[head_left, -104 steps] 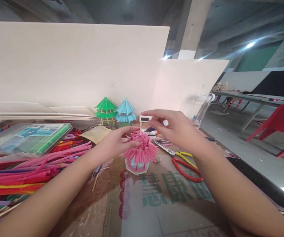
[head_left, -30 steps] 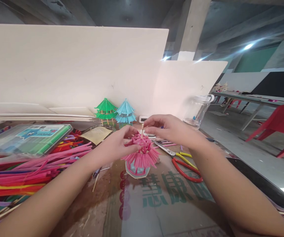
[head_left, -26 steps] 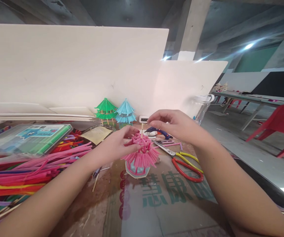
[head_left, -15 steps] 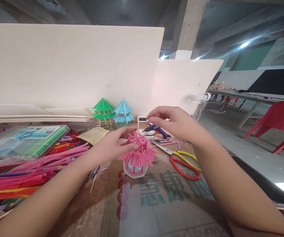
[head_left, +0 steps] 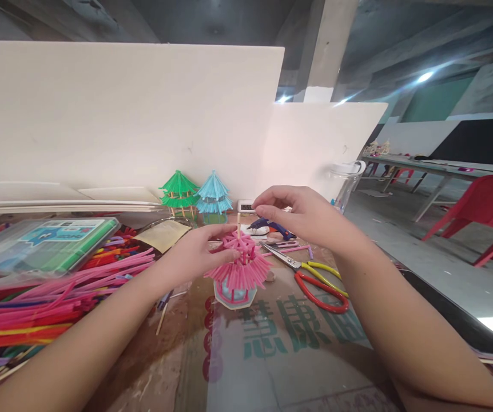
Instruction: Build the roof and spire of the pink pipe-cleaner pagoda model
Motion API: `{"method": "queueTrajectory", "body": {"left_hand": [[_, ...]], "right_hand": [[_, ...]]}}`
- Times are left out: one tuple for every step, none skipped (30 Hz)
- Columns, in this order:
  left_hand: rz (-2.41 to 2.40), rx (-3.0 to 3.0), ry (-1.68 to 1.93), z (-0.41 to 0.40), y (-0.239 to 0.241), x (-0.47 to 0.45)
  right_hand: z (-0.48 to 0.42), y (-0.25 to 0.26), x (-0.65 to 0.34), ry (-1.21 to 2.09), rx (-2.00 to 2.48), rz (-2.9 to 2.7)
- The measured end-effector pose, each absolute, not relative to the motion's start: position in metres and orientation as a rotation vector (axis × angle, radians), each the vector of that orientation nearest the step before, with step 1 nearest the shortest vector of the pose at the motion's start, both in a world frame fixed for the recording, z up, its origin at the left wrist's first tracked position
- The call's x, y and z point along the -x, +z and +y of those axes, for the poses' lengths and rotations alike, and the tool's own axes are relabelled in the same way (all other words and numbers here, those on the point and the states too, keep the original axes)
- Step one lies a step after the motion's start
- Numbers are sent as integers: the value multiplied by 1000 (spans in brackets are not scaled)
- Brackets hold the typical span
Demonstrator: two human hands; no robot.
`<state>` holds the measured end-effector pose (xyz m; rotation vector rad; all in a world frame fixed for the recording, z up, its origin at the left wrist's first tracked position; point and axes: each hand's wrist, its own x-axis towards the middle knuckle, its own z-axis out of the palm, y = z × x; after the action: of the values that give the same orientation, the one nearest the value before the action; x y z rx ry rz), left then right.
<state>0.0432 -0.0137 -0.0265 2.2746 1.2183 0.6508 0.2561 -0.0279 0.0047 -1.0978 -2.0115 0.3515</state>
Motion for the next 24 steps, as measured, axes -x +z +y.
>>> {"method": "queueTrajectory", "body": {"left_hand": [[1224, -2278, 654, -13, -27, -43], [1228, -2284, 655, -13, -27, -42], [1231, -2291, 655, -13, -26, -41], [1232, -2299, 654, -12, -26, -40], [1230, -2309, 656, -12, -26, -40], [1224, -2318, 658, -12, -26, -39], [1217, -2326, 659, -12, -25, -39], [1209, -2328, 659, -12, -25, -39], [1199, -2325, 658, -12, -25, -39], [1190, -2317, 654, -12, -25, -39], [1186, -2305, 650, -12, -25, -40], [1184, -2293, 647, -12, -26, -40], [1184, -2284, 649, -12, -26, -40], [1187, -2277, 652, -13, -26, -41], [1195, -2273, 655, -13, -25, -41], [1203, -2270, 657, -13, -25, -41], [1208, -2269, 656, -14, -25, -42], [1209, -2269, 653, -14, -25, -42], [1207, -2272, 650, -14, -25, -42], [1202, -2278, 647, -14, -25, -42], [1198, -2281, 646, -14, -25, -42], [1197, -2283, 644, -14, -25, -41], [1196, -2283, 646, -14, -25, -41], [1194, -2281, 653, -14, -26, -40]], "right_hand": [[-28, 5, -256, 346, 1099, -2012], [-28, 5, -256, 340, 1100, -2010], [-28, 5, -256, 334, 1099, -2010], [-28, 4, -256, 328, 1096, -2011], [-28, 4, -256, 323, 1094, -2011], [-28, 4, -256, 319, 1093, -2013], [-28, 4, -256, 315, 1094, -2015], [-28, 4, -257, 310, 1094, -2018], [-28, 4, -257, 307, 1093, -2019], [-28, 4, -257, 305, 1091, -2020], [-28, 4, -256, 304, 1088, -2023], [-28, 4, -256, 301, 1087, -2026], [-28, 5, -256, 299, 1089, -2030], [-28, 5, -256, 296, 1093, -2035], [-28, 5, -256, 292, 1097, -2040], [-28, 5, -255, 286, 1101, -2043], [-28, 4, -255, 281, 1104, -2045], [-28, 4, -255, 275, 1106, -2046], [-28, 4, -255, 268, 1107, -2048], [-28, 3, -254, 260, 1109, -2048], [-28, 3, -254, 256, 1114, -2050], [-27, 3, -254, 255, 1118, -2052], [-27, 2, -254, 258, 1120, -2056], [-27, 2, -253, 261, 1120, -2058]]}}
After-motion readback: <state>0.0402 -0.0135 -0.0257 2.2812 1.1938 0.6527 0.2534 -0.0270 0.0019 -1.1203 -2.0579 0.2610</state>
